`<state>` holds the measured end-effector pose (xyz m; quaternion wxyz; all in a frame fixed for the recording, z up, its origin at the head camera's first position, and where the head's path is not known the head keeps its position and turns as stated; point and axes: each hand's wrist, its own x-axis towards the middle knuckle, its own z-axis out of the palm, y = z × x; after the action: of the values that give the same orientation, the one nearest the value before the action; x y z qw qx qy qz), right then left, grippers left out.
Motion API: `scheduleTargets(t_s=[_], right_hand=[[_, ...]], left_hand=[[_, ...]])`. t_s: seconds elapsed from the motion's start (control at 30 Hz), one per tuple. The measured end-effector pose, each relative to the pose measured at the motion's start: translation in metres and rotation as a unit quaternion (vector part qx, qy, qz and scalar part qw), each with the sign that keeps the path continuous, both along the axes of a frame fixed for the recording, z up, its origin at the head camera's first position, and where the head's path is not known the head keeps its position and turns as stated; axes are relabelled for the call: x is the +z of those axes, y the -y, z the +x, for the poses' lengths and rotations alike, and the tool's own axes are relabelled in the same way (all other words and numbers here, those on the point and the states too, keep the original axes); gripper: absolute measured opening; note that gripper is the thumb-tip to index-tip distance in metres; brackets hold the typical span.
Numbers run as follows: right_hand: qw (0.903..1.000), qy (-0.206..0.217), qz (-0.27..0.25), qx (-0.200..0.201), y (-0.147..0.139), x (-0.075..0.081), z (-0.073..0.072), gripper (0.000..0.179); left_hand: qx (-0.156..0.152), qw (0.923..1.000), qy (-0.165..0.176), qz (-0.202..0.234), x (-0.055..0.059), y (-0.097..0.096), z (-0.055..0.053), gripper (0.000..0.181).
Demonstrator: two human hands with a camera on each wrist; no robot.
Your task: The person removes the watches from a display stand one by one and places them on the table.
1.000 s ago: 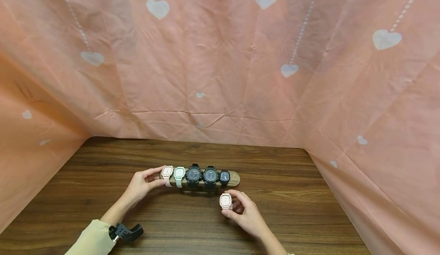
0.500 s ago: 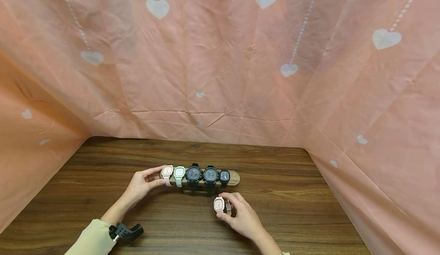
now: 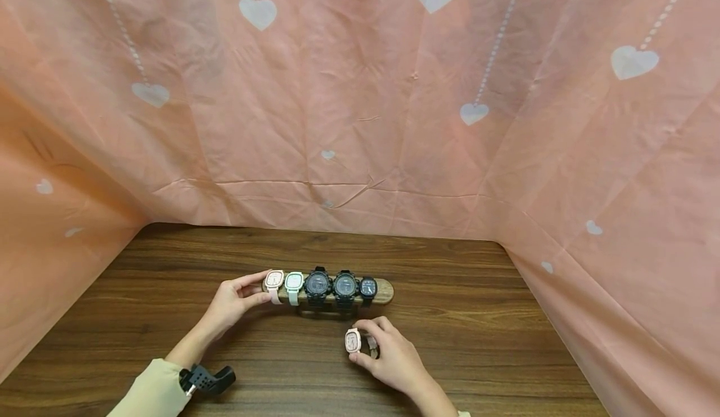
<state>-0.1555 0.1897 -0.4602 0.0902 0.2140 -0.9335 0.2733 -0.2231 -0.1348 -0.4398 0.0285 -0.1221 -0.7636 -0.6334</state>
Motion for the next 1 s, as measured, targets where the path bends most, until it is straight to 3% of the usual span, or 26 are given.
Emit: scheduleTargets(t_s=[0.23,0.5,0.63,0.73,1.0], right_hand=[[0.9994,-0.012,0.031,-0.006,0.003,0.000,-0.001,0.046],[0.9979,0.028,0.059,-0.006,0.008,0.001,-0.004,0.041],[0.9952,0.014,0.097,0.003,0.009,-0.002,-0.006,0.036],[0.9939,0.009,0.110,0.004,0.010,-0.003,-0.007,0.039],[0.9953,0.032,0.092,0.006,0.008,-0.004,-0.009,0.056]], left_hand=[[0.002,0.9999,0.011,0.005,-0.001,0.000,-0.001,0.047],[-0.005,0.9999,0.007,0.014,-0.003,0.000,-0.001,0.047],[-0.010,0.9997,0.012,0.017,-0.002,-0.001,-0.002,0.047],[-0.013,0.9996,0.016,0.022,-0.005,-0.001,-0.005,0.047],[-0.011,0.9995,0.016,0.023,-0.029,0.005,-0.019,0.049]])
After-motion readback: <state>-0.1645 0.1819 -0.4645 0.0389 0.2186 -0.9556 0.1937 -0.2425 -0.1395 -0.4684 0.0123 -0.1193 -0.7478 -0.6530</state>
